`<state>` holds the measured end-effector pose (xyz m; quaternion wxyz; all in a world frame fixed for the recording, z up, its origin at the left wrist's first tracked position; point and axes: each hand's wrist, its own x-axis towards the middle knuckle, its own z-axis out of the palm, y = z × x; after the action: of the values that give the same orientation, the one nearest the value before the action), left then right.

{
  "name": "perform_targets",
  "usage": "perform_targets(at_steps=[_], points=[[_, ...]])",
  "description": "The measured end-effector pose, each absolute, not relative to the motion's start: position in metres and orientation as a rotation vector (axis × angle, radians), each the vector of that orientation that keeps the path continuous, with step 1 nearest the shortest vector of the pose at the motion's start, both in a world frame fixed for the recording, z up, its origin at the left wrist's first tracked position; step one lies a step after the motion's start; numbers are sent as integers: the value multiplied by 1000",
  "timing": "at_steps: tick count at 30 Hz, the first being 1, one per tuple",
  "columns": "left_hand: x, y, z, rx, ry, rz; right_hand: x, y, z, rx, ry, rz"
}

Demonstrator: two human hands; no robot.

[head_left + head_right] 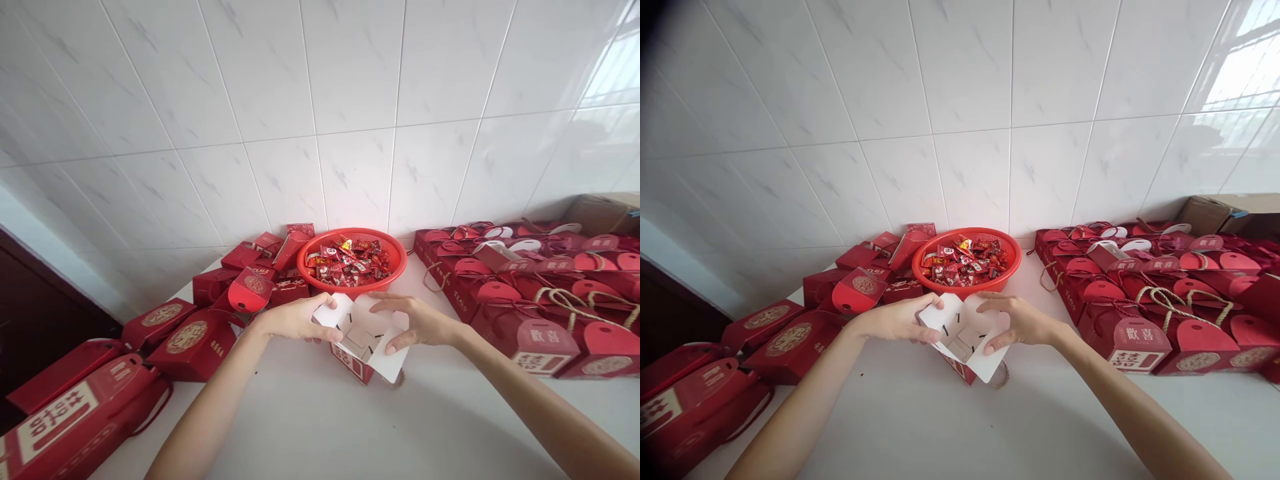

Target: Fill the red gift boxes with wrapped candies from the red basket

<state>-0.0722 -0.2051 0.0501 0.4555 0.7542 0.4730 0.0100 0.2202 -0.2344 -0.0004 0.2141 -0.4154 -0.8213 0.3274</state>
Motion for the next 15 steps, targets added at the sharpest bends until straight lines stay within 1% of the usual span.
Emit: perform_targets(at_steps=[3,7,10,12,15], points=[[-72,-204,53,2069,1217,93,220,-238,4,-1101,-2310,767],[-72,-202,65,2145,1205,176,222,-237,16,-996,-2281,634],[-72,-189,75,2146,1285,279,221,-227,27,-945,-2134,549],[-70,-172,78,2192,1326,405,218,-213,33,-986,-1991,521],[-61,-138,76,2280,1363,534,208,-179,33,-1045,-1776,566]])
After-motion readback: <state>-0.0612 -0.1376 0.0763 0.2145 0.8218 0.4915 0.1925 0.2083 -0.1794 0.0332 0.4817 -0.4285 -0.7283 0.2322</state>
